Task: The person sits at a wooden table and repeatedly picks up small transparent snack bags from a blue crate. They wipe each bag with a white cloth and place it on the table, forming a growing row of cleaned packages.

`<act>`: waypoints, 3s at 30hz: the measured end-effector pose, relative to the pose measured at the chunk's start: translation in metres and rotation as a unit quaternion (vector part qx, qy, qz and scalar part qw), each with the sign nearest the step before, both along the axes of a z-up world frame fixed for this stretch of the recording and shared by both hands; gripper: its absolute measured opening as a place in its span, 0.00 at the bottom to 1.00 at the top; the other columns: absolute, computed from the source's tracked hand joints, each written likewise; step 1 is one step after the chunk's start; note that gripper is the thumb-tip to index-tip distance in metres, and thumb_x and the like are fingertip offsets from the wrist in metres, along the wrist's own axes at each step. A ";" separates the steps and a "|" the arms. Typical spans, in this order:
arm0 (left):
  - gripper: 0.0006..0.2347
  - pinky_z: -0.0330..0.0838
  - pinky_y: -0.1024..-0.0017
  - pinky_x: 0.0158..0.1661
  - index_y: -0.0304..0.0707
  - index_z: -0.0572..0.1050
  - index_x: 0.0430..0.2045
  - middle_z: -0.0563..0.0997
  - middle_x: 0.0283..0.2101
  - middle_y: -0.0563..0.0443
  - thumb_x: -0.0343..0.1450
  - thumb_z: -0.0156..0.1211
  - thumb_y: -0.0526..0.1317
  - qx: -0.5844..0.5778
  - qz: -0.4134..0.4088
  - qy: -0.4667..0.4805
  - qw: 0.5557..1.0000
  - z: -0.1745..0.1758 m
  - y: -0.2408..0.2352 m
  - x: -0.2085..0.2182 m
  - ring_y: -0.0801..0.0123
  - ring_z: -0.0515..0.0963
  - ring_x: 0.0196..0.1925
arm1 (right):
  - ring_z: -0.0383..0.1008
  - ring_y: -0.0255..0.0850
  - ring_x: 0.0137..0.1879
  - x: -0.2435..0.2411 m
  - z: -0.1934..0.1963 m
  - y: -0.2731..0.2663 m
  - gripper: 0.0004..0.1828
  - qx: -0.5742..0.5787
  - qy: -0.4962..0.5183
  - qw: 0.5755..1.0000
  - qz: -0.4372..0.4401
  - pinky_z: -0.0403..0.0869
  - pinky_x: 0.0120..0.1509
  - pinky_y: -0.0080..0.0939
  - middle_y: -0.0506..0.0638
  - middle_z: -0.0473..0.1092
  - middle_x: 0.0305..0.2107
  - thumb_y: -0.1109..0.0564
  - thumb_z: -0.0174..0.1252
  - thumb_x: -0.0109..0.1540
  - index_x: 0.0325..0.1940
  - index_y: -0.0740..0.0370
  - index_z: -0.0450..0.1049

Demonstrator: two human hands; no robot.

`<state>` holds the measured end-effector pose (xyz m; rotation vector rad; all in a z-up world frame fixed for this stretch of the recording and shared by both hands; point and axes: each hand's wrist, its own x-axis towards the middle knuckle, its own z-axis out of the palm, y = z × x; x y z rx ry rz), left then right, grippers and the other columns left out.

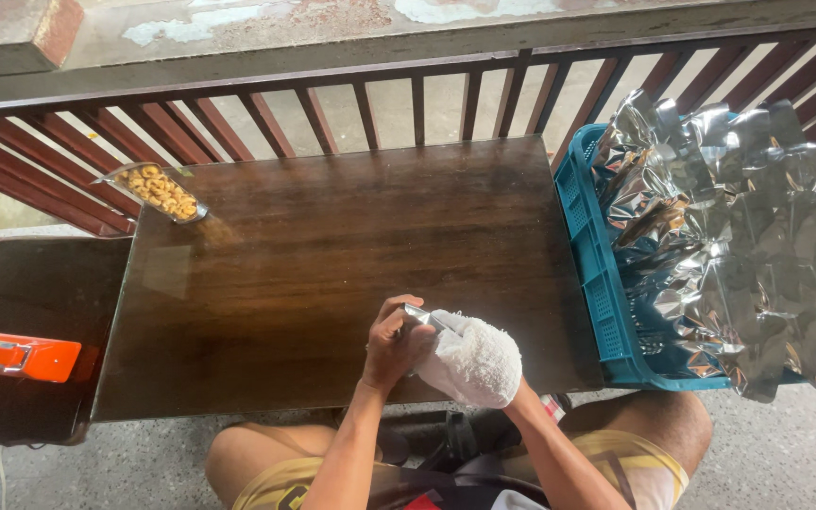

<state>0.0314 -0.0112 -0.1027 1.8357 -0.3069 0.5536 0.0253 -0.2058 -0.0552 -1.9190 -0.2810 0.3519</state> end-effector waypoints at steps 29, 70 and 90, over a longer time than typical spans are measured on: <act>0.06 0.76 0.64 0.52 0.31 0.75 0.37 0.79 0.48 0.44 0.69 0.56 0.29 0.053 -0.033 -0.049 0.997 0.013 -0.006 -0.011 0.55 0.79 0.52 | 0.78 0.46 0.39 0.009 -0.018 0.005 0.19 -0.220 -0.256 0.941 0.024 0.75 0.42 0.43 0.49 0.77 0.33 0.49 0.68 0.51 0.44 0.54 0.79; 0.26 0.67 0.50 0.54 0.29 0.72 0.51 0.74 0.49 0.31 0.59 0.77 0.35 0.101 0.435 0.063 0.892 -0.073 0.381 0.103 0.41 0.72 0.54 | 0.75 0.35 0.38 0.048 0.048 0.119 0.19 0.168 -0.006 0.986 0.012 0.75 0.40 0.34 0.46 0.74 0.33 0.63 0.69 0.49 0.44 0.57 0.79; 0.12 0.73 0.75 0.33 0.29 0.78 0.24 0.80 0.25 0.50 0.76 0.61 0.38 -0.095 0.299 0.225 0.922 -0.053 0.129 0.154 0.73 0.78 0.27 | 0.66 0.39 0.45 0.064 0.175 -0.034 0.20 0.243 -0.166 0.956 0.002 0.70 0.52 0.38 0.46 0.63 0.35 0.68 0.71 0.50 0.38 0.61 0.67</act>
